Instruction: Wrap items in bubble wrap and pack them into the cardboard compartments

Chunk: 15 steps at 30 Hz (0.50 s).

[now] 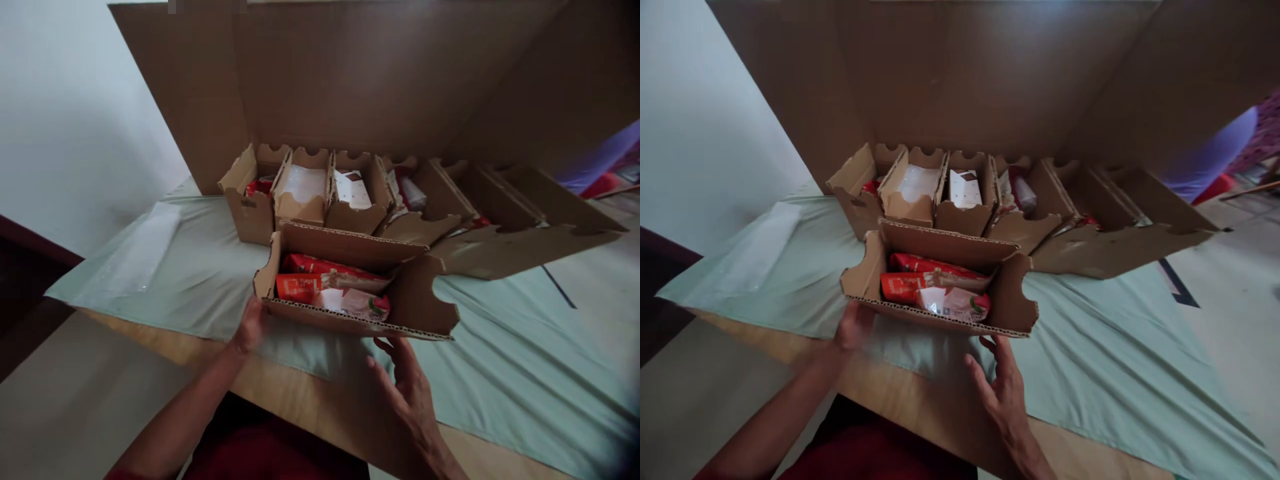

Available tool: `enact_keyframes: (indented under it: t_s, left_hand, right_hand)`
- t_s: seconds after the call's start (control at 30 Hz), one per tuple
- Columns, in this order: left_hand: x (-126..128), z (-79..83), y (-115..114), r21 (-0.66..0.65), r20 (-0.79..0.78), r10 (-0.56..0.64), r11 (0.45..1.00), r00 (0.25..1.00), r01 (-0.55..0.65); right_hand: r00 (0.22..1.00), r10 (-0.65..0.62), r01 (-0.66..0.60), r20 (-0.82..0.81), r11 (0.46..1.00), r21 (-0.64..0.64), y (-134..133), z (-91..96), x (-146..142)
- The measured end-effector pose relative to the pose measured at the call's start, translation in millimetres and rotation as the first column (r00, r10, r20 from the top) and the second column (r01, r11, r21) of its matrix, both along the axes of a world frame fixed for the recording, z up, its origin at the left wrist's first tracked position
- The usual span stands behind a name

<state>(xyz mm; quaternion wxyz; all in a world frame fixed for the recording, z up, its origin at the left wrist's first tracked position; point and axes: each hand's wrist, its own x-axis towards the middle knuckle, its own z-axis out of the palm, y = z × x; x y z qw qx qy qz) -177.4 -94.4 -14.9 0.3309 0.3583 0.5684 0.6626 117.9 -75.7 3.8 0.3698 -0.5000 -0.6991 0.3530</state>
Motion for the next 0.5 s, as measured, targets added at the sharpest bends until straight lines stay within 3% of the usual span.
enact_keyframes:
  t_s: [0.1,0.2,0.4,0.5]
  left_hand:
    - [15,11.1,19,0.044,0.187,-0.109,0.994,0.976,0.102]
    - [24,21.8,17,0.087,0.371,-0.132,0.990,0.919,0.107]
    - [31,22.1,-2,0.082,0.443,-0.107,0.994,0.890,0.078]
    - [42,20.2,2,0.114,0.452,-0.166,0.985,0.876,0.128]
  right_hand:
    - [0.996,-0.077,0.076,-0.033,0.997,-0.026,0,-6.0,9]
    - [0.991,-0.111,0.106,-0.072,0.992,-0.063,5,-6.8,9]
    - [0.997,-0.042,0.030,-0.069,0.986,-0.164,21,3.8,11]
    - [0.997,-0.079,0.077,-0.015,0.989,-0.129,29,8.5,19]
